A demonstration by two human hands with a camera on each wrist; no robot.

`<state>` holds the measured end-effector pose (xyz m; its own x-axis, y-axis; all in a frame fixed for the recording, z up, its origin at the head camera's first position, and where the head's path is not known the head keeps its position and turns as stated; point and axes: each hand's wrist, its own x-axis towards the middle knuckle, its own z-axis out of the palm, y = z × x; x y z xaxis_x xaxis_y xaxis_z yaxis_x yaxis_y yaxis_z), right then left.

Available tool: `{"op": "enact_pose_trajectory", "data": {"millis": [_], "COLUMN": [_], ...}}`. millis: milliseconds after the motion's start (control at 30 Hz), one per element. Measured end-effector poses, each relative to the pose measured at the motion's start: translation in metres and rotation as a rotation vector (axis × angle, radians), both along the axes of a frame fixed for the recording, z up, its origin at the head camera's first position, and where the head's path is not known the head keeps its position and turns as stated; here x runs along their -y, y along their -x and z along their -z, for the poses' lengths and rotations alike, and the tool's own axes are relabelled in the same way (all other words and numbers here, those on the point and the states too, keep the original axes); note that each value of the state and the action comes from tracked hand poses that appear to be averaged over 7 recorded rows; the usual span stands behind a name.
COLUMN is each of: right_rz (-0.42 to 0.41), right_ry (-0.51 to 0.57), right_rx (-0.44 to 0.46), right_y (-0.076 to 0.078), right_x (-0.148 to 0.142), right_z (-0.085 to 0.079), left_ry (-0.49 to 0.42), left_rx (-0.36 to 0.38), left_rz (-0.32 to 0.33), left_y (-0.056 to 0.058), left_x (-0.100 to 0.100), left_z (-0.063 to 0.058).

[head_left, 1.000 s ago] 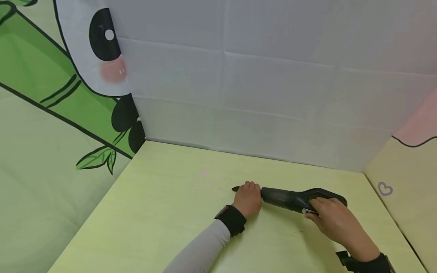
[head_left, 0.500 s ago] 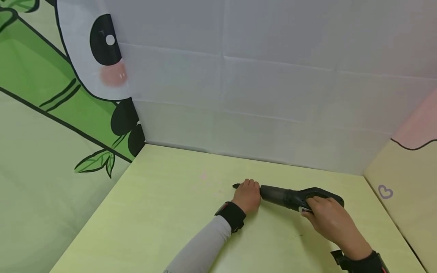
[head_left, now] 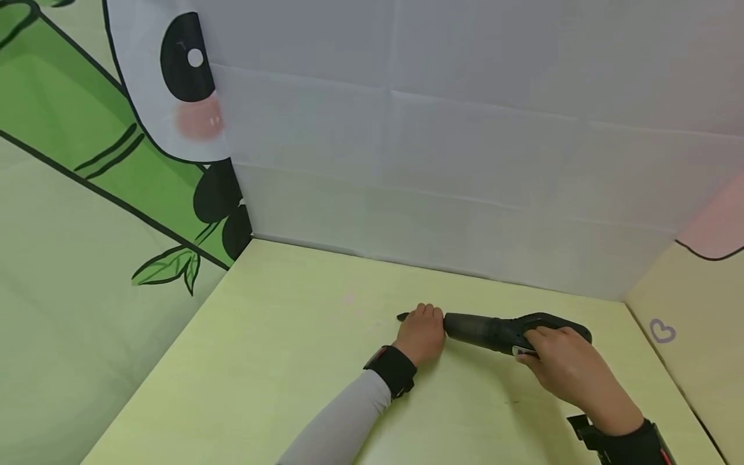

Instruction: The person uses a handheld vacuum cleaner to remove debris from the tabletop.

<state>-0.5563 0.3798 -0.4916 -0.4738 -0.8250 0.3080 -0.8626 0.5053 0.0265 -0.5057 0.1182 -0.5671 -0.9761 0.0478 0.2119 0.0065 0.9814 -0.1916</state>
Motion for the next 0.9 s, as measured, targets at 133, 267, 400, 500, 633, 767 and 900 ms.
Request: {"op": "enact_pose_trajectory", "data": {"millis": [133,267,400,500,633,767,900], "right_rz": [-0.013,-0.014,-0.006,0.0,0.004,0.002,0.008], "right_ry": [-0.002,-0.015,-0.032,-0.037,-0.031,-0.02,-0.016], "right_rx": [0.003,0.005,0.012,0.014,0.004,0.002,0.004], "right_y": [-0.002,-0.005,-0.01,-0.018,-0.026,-0.035,-0.044], "right_x": [-0.001,0.0,0.001,0.003,0.006,0.011,0.014], "right_z": [-0.005,-0.009,-0.012,-0.013,-0.015,-0.016,-0.015], "left_ry": [0.008,-0.004,-0.037,-0.049,-0.051,-0.056,-0.059], "left_rx": [-0.058,-0.058,-0.014,0.013,0.003,-0.008,0.011], "left_rz": [0.008,0.003,-0.003,-0.007,-0.01,-0.01,-0.004], "left_y": [-0.01,-0.018,-0.024,-0.03,-0.037,-0.045,-0.053], "left_x": [-0.001,-0.001,0.0,0.002,0.005,0.009,0.012], "left_z": [-0.003,-0.003,-0.003,-0.005,-0.005,-0.005,-0.006]}}
